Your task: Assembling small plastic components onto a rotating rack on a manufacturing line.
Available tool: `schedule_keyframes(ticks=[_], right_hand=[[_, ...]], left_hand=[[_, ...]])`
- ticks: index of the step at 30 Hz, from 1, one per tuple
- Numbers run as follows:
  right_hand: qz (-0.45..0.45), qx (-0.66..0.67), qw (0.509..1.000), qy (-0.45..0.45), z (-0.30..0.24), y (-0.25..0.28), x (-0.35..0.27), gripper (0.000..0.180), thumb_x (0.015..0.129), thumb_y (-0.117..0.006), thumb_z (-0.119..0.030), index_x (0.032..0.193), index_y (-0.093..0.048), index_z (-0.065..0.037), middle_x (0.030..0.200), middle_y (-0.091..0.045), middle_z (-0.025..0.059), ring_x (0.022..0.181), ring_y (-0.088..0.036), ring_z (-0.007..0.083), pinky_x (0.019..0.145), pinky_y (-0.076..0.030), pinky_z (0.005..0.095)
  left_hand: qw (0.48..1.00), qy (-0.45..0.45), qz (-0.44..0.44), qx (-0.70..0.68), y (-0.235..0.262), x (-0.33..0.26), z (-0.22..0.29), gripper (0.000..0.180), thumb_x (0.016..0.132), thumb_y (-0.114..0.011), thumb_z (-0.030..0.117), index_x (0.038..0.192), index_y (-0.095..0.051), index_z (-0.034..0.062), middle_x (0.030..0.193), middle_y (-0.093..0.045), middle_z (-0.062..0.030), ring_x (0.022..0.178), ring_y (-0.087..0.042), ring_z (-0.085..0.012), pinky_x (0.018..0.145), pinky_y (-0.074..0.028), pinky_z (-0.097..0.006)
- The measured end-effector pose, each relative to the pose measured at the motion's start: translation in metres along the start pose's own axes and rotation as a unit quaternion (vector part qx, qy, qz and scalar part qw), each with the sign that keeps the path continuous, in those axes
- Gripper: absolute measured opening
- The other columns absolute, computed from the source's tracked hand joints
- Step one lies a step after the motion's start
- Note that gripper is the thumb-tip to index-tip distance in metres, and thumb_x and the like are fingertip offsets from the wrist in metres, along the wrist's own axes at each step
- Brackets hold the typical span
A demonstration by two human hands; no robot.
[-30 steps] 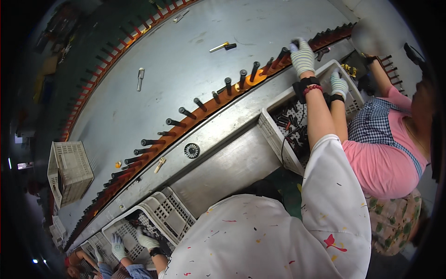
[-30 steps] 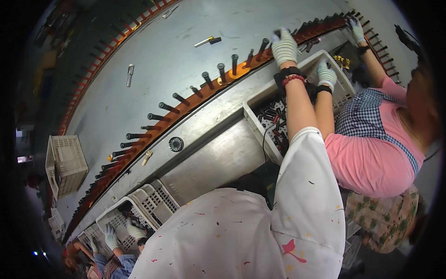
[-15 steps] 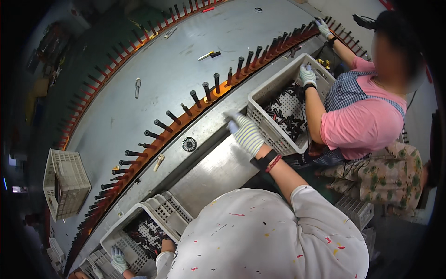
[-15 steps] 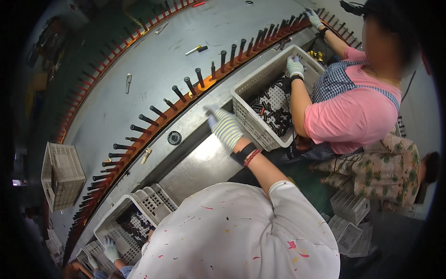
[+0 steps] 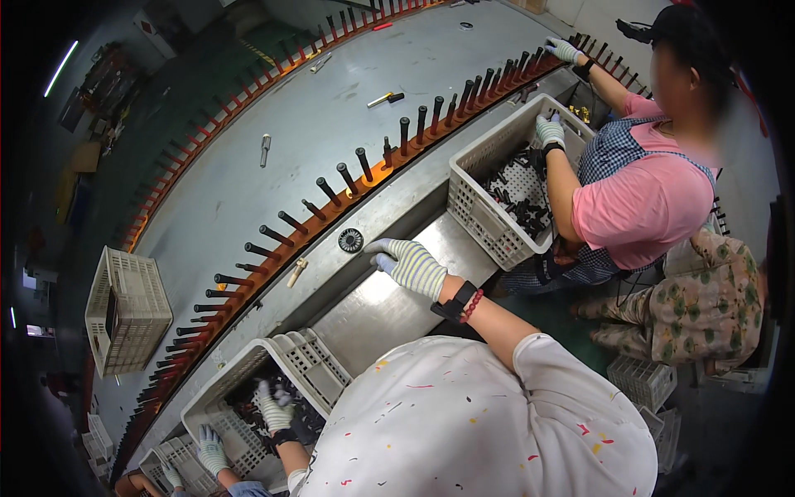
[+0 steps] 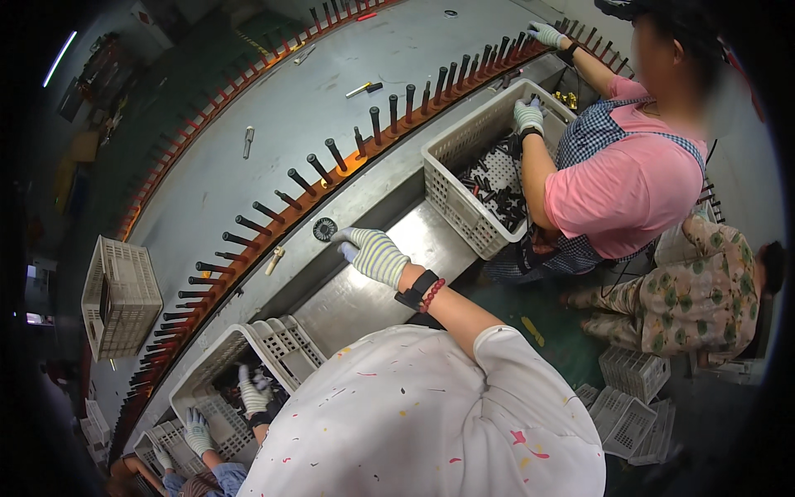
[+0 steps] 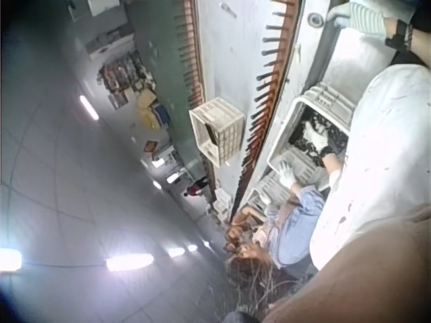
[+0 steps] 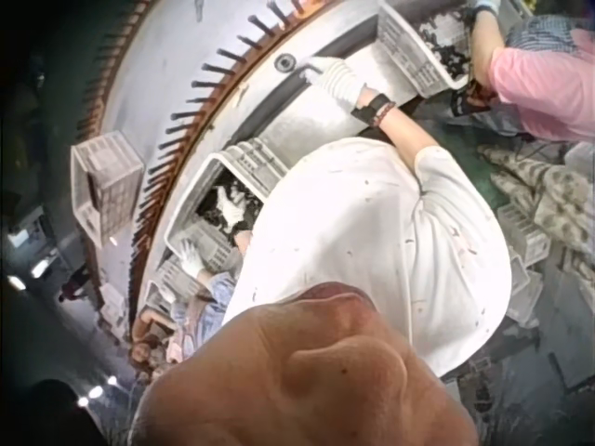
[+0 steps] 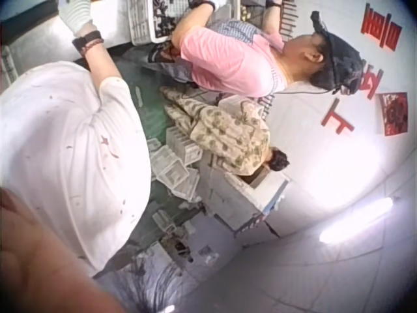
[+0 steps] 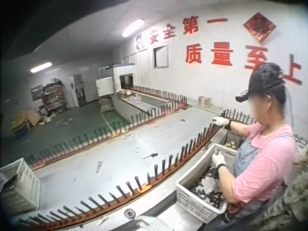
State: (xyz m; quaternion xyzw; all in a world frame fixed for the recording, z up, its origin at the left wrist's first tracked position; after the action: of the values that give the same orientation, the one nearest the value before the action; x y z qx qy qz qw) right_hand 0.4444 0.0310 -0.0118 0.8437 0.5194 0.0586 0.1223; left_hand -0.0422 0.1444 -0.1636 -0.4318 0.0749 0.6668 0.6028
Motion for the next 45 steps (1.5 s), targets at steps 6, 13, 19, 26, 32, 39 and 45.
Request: schedule_keyframes(ticks=[6, 13, 19, 26, 32, 39, 45], right_hand=[[-0.093, 0.077, 0.993, 0.006, -0.033, -0.050, -0.008, 0.027, 0.086, -0.058, -0.020, 0.106, -0.060, -0.003, 0.094, -0.065, 0.0166, 0.087, -0.063, 0.0251, 0.079, -0.049, 0.0327], [-0.125, -0.014, 0.972, 0.198, -0.097, -0.071, -0.015, 0.038, 0.087, -0.056, -0.025, 0.117, -0.054, -0.002, 0.107, -0.060, 0.0193, 0.097, -0.059, 0.0344, 0.087, -0.046, 0.0366], [-0.094, 0.150, 0.984, 0.004, -0.037, -0.024, -0.014, 0.027, 0.084, -0.062, -0.017, 0.104, -0.060, 0.001, 0.090, -0.065, 0.0144, 0.082, -0.061, 0.0205, 0.076, -0.049, 0.0310], [0.169, 0.235, 0.957, -0.034, 0.003, 0.122, 0.028, 0.030, 0.083, -0.065, -0.016, 0.108, -0.058, -0.002, 0.078, -0.063, 0.0062, 0.065, -0.057, 0.0102, 0.058, -0.047, 0.0231], [0.435, -0.099, 0.893, 0.060, 0.003, 0.322, 0.091, 0.010, 0.085, -0.058, -0.003, 0.095, -0.055, -0.002, 0.086, -0.060, 0.0065, 0.073, -0.054, 0.0130, 0.068, -0.047, 0.0248], [0.402, -0.172, 0.897, 0.067, 0.029, 0.345, 0.176, 0.020, 0.086, -0.059, -0.014, 0.100, -0.056, -0.001, 0.088, -0.064, 0.0152, 0.079, -0.063, 0.0265, 0.074, -0.049, 0.0337], [0.387, -0.357, 0.850, 0.023, 0.049, 0.318, 0.172, 0.026, 0.085, -0.059, -0.015, 0.108, -0.058, -0.004, 0.093, -0.065, 0.0189, 0.090, -0.062, 0.0326, 0.081, -0.047, 0.0377]], left_hand=[[0.971, -0.042, -0.223, -0.075, -0.118, -0.072, 0.070, 0.036, 0.090, -0.058, 0.029, 0.104, -0.053, -0.0038, 0.081, -0.058, -0.0078, 0.048, -0.034, -0.0035, 0.035, -0.026, -0.015], [0.899, 0.043, -0.313, 0.304, -0.298, -0.124, -0.066, 0.039, 0.083, -0.066, 0.037, 0.102, -0.048, 0.0078, 0.076, -0.050, -0.0015, 0.056, -0.042, -0.0035, 0.042, -0.032, -0.016], [0.866, 0.145, -0.402, 0.258, -0.346, -0.116, -0.136, 0.028, 0.087, -0.063, 0.031, 0.098, -0.050, 0.0080, 0.076, -0.052, -0.0031, 0.055, -0.046, -0.0046, 0.042, -0.035, -0.015], [0.851, 0.177, -0.401, 0.290, -0.372, -0.114, -0.183, 0.027, 0.090, -0.058, 0.030, 0.101, -0.051, 0.0061, 0.080, -0.053, -0.0046, 0.060, -0.048, -0.0054, 0.045, -0.038, -0.016], [0.869, 0.184, -0.351, 0.297, -0.364, -0.112, -0.190, 0.028, 0.089, -0.059, 0.032, 0.096, -0.050, 0.0058, 0.079, -0.053, -0.0052, 0.060, -0.049, -0.0063, 0.046, -0.039, -0.016], [0.902, 0.167, -0.292, 0.271, -0.349, -0.097, -0.185, 0.029, 0.089, -0.058, 0.031, 0.098, -0.050, 0.0051, 0.080, -0.052, -0.0062, 0.060, -0.049, -0.0073, 0.046, -0.040, -0.018], [0.910, 0.170, -0.294, 0.236, -0.356, -0.091, -0.186, 0.018, 0.090, -0.058, 0.018, 0.101, -0.052, 0.0057, 0.081, -0.056, -0.0072, 0.064, -0.056, -0.0104, 0.050, -0.046, -0.020]])
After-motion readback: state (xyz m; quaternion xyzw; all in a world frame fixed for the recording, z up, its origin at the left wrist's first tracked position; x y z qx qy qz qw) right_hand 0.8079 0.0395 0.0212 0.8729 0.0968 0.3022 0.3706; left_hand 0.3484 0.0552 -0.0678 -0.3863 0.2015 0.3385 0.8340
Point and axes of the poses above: each hand's wrist, its own x-axis towards the middle knuckle, its own y-axis out of the back of the hand, z = x × y, the point moved 10 cm from there along x, towards the middle knuckle
